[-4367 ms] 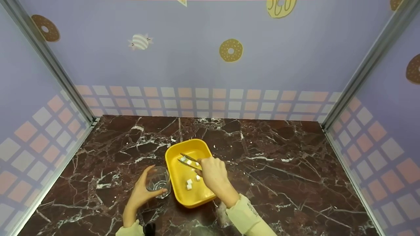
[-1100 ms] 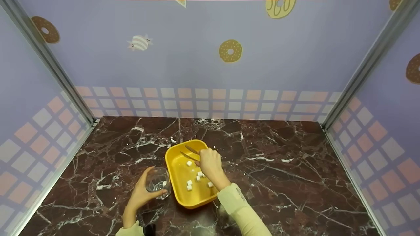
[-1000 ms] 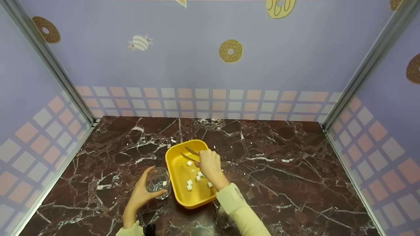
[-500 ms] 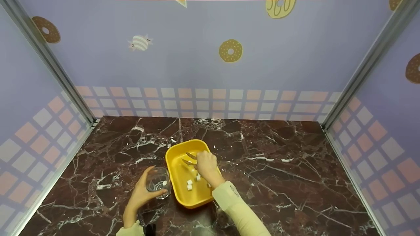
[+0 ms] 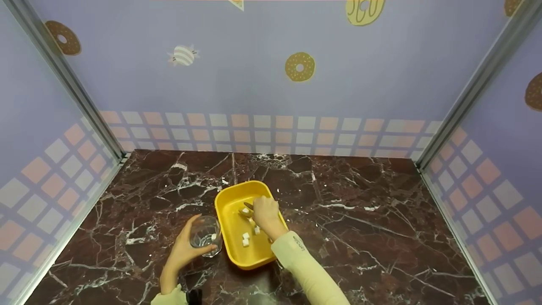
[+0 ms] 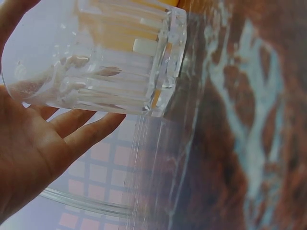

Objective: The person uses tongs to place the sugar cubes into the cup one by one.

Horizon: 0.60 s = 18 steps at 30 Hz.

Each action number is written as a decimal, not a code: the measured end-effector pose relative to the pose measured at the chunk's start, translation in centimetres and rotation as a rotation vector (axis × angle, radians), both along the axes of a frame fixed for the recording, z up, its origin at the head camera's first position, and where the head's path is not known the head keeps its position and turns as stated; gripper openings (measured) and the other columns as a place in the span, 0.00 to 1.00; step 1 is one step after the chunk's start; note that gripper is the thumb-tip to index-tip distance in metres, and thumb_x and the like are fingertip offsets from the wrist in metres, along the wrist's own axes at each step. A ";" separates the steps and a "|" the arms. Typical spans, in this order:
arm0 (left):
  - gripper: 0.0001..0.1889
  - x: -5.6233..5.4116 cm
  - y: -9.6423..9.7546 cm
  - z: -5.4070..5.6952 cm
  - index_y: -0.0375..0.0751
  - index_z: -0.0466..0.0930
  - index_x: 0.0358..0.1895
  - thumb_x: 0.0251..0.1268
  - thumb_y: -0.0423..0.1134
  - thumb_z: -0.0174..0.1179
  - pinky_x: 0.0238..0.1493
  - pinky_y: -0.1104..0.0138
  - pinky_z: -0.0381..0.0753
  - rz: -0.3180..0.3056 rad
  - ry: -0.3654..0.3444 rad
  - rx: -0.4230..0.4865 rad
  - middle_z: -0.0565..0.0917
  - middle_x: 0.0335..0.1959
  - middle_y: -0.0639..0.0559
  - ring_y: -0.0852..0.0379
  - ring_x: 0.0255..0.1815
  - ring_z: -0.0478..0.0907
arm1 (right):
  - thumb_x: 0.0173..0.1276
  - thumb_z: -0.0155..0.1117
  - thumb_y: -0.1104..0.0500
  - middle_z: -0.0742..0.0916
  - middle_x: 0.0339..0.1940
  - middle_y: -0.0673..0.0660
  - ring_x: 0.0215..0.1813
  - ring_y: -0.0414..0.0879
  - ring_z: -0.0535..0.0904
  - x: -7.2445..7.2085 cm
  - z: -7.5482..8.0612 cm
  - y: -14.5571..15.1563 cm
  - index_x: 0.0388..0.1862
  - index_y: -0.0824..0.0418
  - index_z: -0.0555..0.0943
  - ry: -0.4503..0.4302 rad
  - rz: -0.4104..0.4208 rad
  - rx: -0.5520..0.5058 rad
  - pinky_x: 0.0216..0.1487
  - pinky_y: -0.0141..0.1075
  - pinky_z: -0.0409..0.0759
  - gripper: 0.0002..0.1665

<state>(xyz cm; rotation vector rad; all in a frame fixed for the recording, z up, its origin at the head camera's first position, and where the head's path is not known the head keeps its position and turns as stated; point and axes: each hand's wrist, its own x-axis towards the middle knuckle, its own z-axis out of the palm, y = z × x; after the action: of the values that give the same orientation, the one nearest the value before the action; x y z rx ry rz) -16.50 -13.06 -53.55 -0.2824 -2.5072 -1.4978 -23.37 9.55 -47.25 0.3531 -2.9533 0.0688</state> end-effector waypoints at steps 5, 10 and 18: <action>0.51 0.0 0.0 0.0 0.39 0.57 0.63 0.30 0.48 0.74 0.57 0.46 0.68 -0.003 -0.008 0.001 0.67 0.59 0.35 0.38 0.57 0.67 | 0.41 0.74 0.52 0.84 0.24 0.61 0.28 0.58 0.81 -0.1 0.0 -0.1 0.19 0.64 0.79 -0.028 -0.017 0.013 0.24 0.47 0.79 0.18; 0.51 0.0 0.0 0.0 0.41 0.57 0.64 0.30 0.48 0.74 0.57 0.46 0.68 -0.005 -0.011 -0.002 0.67 0.59 0.35 0.38 0.57 0.68 | 0.42 0.74 0.51 0.84 0.25 0.62 0.29 0.58 0.81 -0.1 0.0 -0.2 0.19 0.64 0.79 -0.041 -0.028 0.014 0.25 0.48 0.80 0.18; 0.50 0.0 0.0 0.0 0.40 0.57 0.63 0.30 0.48 0.74 0.58 0.47 0.68 -0.012 0.004 -0.001 0.69 0.56 0.37 0.40 0.56 0.69 | 0.43 0.73 0.50 0.83 0.22 0.61 0.27 0.58 0.81 0.1 -0.1 -0.3 0.15 0.62 0.77 -0.025 -0.020 -0.007 0.24 0.47 0.79 0.18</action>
<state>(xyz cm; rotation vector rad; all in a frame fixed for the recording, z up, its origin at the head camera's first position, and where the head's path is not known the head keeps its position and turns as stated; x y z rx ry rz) -16.51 -13.10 -53.58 -0.3015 -2.5072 -1.4989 -23.29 9.30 -47.37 0.3246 -2.9803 0.0817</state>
